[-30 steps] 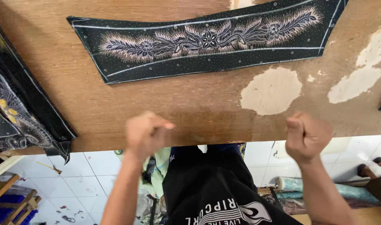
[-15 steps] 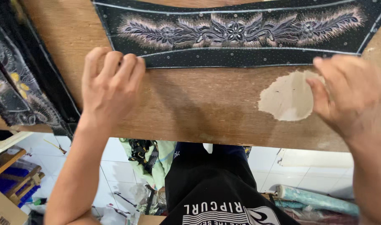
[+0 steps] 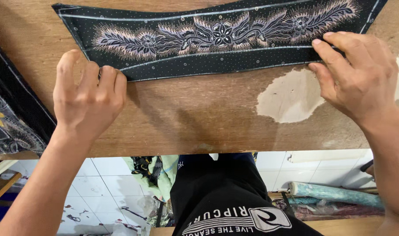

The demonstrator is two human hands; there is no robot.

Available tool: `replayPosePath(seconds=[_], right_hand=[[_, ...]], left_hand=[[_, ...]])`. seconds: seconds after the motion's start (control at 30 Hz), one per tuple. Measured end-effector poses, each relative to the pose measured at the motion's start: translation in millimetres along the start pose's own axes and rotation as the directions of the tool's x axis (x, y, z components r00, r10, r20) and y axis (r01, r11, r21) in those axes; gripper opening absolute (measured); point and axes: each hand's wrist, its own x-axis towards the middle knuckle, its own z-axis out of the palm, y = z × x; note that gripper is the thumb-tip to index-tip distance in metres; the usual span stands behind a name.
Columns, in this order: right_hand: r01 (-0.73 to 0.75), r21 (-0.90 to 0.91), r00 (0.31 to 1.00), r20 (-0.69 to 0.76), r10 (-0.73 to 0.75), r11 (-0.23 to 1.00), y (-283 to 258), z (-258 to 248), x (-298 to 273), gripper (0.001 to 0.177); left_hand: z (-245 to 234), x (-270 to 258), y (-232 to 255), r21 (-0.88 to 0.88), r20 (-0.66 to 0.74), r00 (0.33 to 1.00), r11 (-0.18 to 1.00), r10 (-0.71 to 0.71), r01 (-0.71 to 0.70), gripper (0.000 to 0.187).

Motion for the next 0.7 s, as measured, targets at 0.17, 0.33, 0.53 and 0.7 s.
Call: replayPosePath(seconds=[0.17, 0.33, 0.53, 0.7], right_hand=[[0.016, -0.033, 1.000, -0.022, -0.017, 0.999, -3.0, -1.6, 6.7, 0.036], [0.043, -0.020, 0.998, -0.052, -0.044, 0.999, -1.9, -6.7, 12.4, 0.035], [0.055, 0.022, 0.997, -0.052, -0.054, 0.998, 4.5, -6.1, 15.4, 0.035], [0.030, 0.096, 0.996, -0.087, -0.022, 0.995, 13.5, 6.1, 2.2, 0.018]], left_hand=[[5.2, 1.5, -5.4, -0.008, 0.027, 0.998, 0.998, 0.056, -0.056, 0.025], [11.5, 1.3, -19.0, -0.263, 0.022, 0.999, 0.963, -0.050, 0.054, 0.022], [19.8, -1.3, -34.3, -0.538, 0.144, 0.981, 0.821, -0.134, 0.191, 0.009], [29.1, -10.2, -32.5, -0.577, 0.198, 0.964, 0.774, -0.179, 0.262, 0.012]])
